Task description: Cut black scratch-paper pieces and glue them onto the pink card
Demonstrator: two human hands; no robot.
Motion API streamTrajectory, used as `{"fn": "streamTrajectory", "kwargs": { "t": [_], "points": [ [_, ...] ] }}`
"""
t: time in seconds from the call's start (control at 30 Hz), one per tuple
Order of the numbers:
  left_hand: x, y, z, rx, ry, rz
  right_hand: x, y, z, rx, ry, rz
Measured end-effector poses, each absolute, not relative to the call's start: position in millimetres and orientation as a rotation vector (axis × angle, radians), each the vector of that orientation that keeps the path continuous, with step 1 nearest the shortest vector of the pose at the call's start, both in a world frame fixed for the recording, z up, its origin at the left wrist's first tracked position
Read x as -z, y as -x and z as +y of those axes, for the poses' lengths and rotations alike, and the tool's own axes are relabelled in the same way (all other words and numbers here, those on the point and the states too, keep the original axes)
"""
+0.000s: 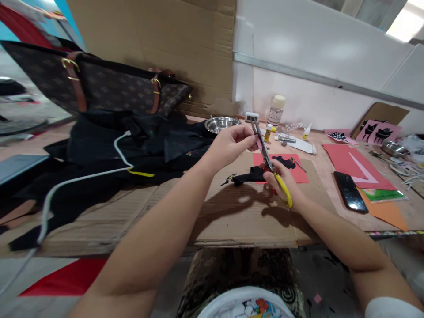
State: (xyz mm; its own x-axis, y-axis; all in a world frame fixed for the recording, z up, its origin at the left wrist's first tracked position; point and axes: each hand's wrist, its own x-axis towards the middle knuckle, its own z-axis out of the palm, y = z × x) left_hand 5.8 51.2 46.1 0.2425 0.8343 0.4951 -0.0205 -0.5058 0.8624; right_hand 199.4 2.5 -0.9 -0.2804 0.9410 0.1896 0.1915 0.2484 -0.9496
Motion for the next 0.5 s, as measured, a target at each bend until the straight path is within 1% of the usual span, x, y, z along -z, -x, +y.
{"fn": "streamTrajectory", "kwargs": {
  "t": [0.5],
  "points": [
    [-46.3, -4.2, 51.5, -1.384, -1.693, 0.721, 1.6, -202.7, -3.5, -1.177, 1.063, -1.656]
  ]
}}
